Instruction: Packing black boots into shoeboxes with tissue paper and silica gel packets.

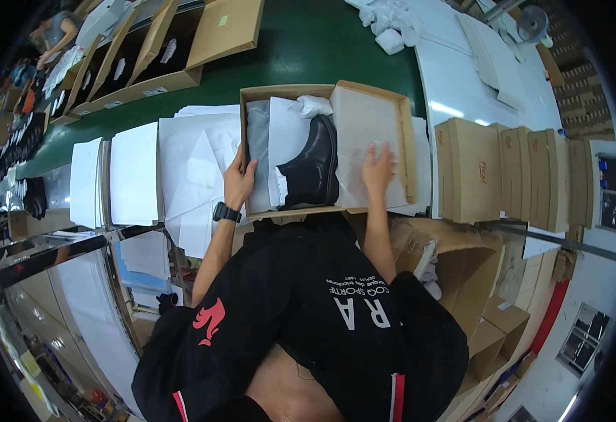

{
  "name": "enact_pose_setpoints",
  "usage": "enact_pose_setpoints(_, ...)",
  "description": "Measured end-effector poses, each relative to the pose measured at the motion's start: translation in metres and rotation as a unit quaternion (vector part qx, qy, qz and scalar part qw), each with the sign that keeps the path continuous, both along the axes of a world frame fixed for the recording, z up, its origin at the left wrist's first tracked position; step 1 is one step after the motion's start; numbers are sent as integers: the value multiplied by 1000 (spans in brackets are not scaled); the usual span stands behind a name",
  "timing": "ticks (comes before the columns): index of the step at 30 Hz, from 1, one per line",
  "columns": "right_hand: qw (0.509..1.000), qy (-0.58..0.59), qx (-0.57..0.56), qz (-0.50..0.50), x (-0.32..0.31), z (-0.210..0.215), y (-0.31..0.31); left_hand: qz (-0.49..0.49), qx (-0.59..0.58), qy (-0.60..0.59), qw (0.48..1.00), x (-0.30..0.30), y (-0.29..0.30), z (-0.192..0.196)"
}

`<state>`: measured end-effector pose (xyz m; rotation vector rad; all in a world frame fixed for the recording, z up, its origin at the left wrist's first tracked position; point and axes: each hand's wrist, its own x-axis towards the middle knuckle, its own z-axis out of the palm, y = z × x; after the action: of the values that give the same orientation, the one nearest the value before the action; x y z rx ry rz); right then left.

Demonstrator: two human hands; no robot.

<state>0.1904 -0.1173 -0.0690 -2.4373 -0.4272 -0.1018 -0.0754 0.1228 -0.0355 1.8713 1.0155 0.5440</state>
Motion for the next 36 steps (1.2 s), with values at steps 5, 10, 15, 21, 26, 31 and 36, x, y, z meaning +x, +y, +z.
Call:
enact_pose_setpoints(5,967,80,73,228,-129,90,95,-3,14,46,999,5,2,-4)
enact_pose_setpoints(10,837,9,215,502,-137,194,69,-30,-30,-71,997,3,2,-11)
enact_pose_setpoints(15,943,-53,310,106,-17,114,10,7,-39,-54,998,18,-6,1)
enact_pose_setpoints(21,761,484,431,33,-16,119,11,9,-69,-20,997,2,-2,-10)
enact_pose_setpoints(26,717,457,471,235,-3,134,32,13,-55,-25,998,5,0,-6)
enact_pose_setpoints(31,907,121,237,327,-75,83,125,7,-26,-16,1000,14,-3,-6)
enact_pose_setpoints(36,944,0,122,306,-152,48,210,-69,-9,-38,997,3,21,-12)
